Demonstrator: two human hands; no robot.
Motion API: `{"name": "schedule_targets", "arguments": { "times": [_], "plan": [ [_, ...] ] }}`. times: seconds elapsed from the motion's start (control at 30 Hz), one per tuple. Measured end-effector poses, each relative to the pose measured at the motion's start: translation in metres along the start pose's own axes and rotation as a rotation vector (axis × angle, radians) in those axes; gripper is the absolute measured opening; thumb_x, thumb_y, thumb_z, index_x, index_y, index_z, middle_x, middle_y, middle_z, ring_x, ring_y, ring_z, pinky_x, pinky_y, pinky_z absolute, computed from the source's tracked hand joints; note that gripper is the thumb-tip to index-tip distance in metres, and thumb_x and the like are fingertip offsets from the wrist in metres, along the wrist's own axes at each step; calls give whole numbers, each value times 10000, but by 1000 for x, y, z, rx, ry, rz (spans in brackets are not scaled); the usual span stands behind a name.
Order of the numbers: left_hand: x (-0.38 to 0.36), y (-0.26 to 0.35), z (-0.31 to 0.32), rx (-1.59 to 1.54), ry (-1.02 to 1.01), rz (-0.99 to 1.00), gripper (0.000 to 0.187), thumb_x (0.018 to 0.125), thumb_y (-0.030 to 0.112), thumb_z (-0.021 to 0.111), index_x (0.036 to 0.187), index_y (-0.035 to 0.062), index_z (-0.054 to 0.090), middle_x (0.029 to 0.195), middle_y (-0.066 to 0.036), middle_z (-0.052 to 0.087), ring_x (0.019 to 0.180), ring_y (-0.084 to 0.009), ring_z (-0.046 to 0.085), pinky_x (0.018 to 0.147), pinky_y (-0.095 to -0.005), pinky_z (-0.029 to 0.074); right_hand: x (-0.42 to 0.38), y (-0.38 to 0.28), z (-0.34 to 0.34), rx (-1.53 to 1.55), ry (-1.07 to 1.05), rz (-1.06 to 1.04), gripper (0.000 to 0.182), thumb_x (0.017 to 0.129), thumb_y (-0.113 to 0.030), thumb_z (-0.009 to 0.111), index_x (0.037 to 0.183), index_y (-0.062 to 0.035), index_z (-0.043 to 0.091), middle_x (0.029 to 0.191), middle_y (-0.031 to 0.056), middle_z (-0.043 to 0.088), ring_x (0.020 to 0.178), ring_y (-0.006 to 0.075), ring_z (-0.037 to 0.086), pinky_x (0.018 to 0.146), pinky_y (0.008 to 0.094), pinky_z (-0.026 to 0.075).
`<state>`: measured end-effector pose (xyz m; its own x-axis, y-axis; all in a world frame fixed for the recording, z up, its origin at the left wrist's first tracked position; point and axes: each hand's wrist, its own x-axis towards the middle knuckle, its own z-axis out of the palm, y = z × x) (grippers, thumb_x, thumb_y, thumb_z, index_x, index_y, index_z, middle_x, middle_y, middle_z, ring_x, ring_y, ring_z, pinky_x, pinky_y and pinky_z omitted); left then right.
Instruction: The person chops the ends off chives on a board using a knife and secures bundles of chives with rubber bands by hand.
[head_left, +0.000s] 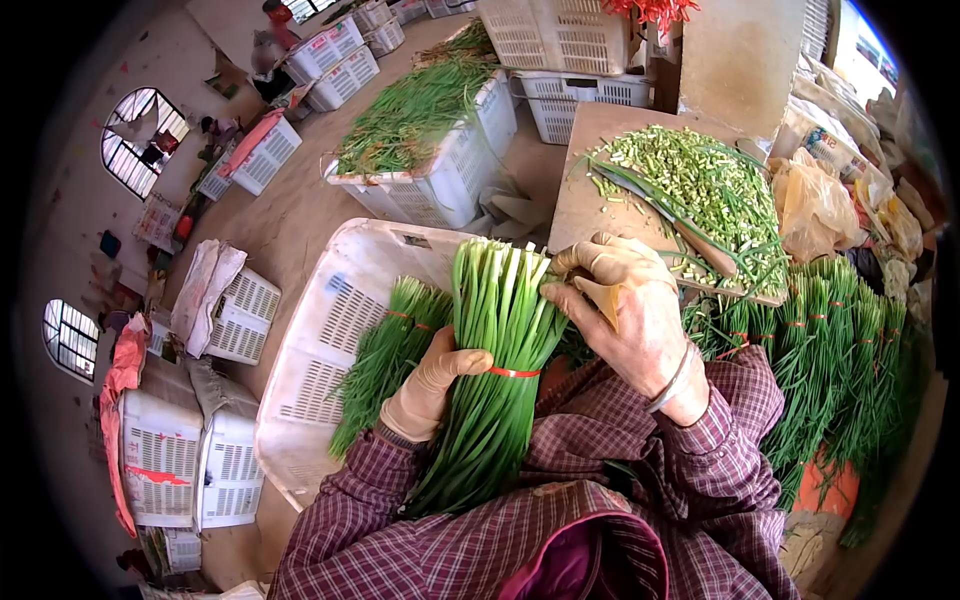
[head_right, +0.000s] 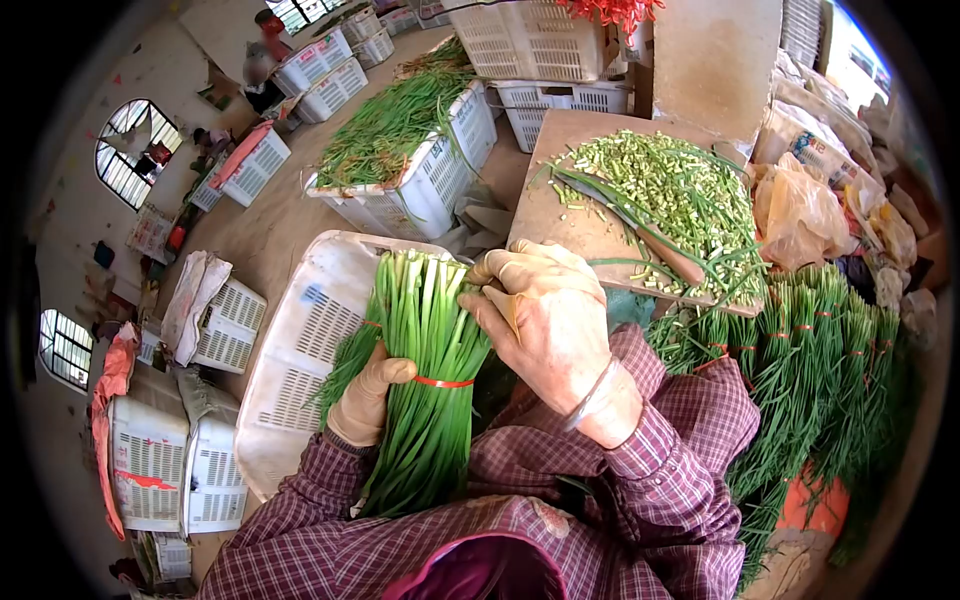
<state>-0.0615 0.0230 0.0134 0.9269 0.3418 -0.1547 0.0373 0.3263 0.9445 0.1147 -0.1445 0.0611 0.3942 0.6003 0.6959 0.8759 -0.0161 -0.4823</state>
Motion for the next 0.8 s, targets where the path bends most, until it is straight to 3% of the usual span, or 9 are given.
{"name": "schedule_targets", "arguments": {
  "times": [0.1, 0.17, 0.33, 0.5, 0.57, 0.6, 0.63, 0.73, 0.8],
  "plan": [
    [6, -2, -7, 65, -15, -46, 804, 749, 298, 815, 1413, -11, 484, 1252, -93, 642, 1122, -198, 623, 994, -336, 498, 0, 4, 4, -11, -58, -22, 137, 830, -146, 746, 899, -33, 711, 874, 75, 693, 829, 290, 650, 802, 405, 499],
    [10, -2, -4, -16, -2, 15, 772, 757, 235, 870, 1373, -49, 503, 1161, -67, 660, 1005, -128, 639, 899, -269, 539, -1, 10, 8, 162, -69, 137, 162, 831, -135, 745, 911, 1, 709, 931, 111, 707, 828, 312, 660, 781, 401, 515],
    [7, 11, 8, -4, -11, 27, 818, 725, 185, 899, 1394, -27, 478, 1195, -76, 638, 1042, -119, 629, 857, -246, 560, 3, 26, 6, 557, -245, 328, 216, 844, -134, 768, 956, 38, 700, 851, 40, 668, 726, 77, 567, 672, 269, 481],
    [9, 5, 12, -3, 1, 27, 825, 707, 181, 912, 1381, -21, 481, 1131, -68, 649, 918, -110, 657, 814, -250, 578, 1, 40, -1, 503, -417, 372, 189, 849, -143, 762, 933, 18, 707, 841, 14, 669, 706, 71, 556, 666, 252, 466],
    [10, 0, 6, -26, -29, -2, 801, 714, 163, 905, 1374, -24, 490, 1123, -62, 656, 919, -108, 656, 825, -254, 576, 1, 50, 4, 547, -93, 326, 183, 879, -159, 729, 914, 18, 702, 825, 3, 664, 698, 75, 547, 650, 252, 455],
    [11, 1, 5, 30, -30, -38, 850, 707, 219, 890, 1402, -38, 475, 1188, -84, 647, 1018, -149, 637, 917, -295, 529, 3, 58, -1, 503, 8, 408, 177, 905, -158, 695, 900, 19, 697, 823, -1, 663, 703, 88, 552, 650, 251, 457],
    [12, 5, 6, 87, -28, -73, 902, 700, 275, 876, 1430, -52, 459, 1254, -106, 638, 1117, -189, 617, 1009, -335, 481, 5, 62, -8, 453, 75, 510, 202, 934, -185, 686, 907, 15, 702, 853, 18, 669, 719, 92, 555, 664, 246, 462],
    [16, 9, 11, 94, 0, 25, 870, 704, 263, 883, 1413, -40, 481, 1246, -97, 643, 1117, -179, 612, 1001, -329, 483, -3, 47, -7, 332, 197, 488, 302, 996, -276, 641, 1022, 21, 691, 855, 24, 643, 730, 85, 534, 677, 257, 460],
    [21, 12, 15, 93, -10, 41, 869, 700, 264, 892, 1407, -37, 488, 1251, -96, 640, 1123, -176, 606, 1005, -326, 478, -14, 27, 0, 271, 185, 337, 192, 913, -163, 720, 1025, -8, 699, 835, 53, 656, 750, 147, 591, 703, 292, 486]
  ]
}}
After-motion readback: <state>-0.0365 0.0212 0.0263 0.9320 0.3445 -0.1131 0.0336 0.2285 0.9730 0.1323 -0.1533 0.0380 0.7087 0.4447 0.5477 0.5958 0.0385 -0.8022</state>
